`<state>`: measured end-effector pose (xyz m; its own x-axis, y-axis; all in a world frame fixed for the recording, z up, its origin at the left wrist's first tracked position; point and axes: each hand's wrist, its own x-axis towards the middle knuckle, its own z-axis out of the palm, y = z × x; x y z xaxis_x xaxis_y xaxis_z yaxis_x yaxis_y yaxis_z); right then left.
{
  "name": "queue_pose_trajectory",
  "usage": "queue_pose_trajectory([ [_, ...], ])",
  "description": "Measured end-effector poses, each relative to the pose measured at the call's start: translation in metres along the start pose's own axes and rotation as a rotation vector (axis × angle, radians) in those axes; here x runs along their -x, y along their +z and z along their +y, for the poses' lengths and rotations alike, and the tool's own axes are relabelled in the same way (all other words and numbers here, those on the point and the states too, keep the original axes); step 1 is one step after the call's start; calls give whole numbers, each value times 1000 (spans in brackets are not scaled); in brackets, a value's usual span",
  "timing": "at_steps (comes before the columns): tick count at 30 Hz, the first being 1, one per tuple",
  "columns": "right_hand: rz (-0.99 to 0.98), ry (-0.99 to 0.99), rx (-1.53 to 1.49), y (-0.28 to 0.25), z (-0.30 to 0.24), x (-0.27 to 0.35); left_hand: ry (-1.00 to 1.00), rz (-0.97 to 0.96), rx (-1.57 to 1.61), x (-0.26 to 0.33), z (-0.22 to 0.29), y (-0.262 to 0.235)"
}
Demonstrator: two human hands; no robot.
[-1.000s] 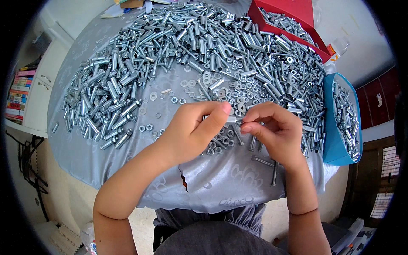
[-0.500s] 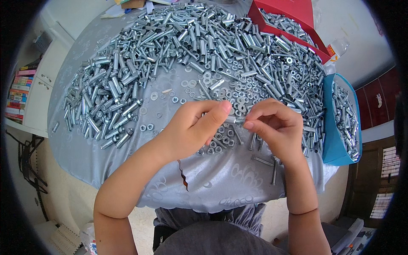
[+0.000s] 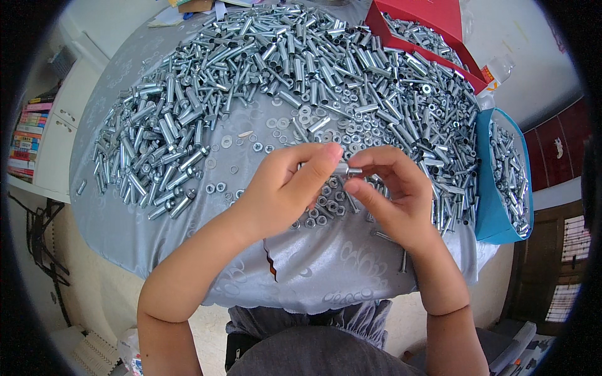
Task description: The person sits at a table covered with a large pile of metal bolts, nuts, and washers. They repeatedly pick up a bolt and a washer, thread the washer onto the bolt, and place the assembled unit into a blue container on the right. The person continues this repetitive assembly process throughout the clip.
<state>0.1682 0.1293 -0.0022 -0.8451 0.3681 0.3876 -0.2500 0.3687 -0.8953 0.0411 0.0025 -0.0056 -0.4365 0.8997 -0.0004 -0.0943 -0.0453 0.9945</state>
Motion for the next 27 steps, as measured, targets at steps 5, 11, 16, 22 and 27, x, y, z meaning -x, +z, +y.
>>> queue_pose_trajectory([
  [5, -150, -205, 445, -12, -11, -10, 10, 78, 127, -4, 9, -10],
  [11, -348, -241, 727, -20, -10, -10, 39, 171, 187, -8, 10, -12],
  [16, -425, -121, 686, -19, -4, -7, 38, 153, 163, -9, 9, -11],
  [22, -405, -117, 689, -18, -1, -5, 55, 158, 153, -9, 7, -10],
  [27, -315, -205, 656, -18, 0, -6, 11, 124, 175, -7, 7, -8],
])
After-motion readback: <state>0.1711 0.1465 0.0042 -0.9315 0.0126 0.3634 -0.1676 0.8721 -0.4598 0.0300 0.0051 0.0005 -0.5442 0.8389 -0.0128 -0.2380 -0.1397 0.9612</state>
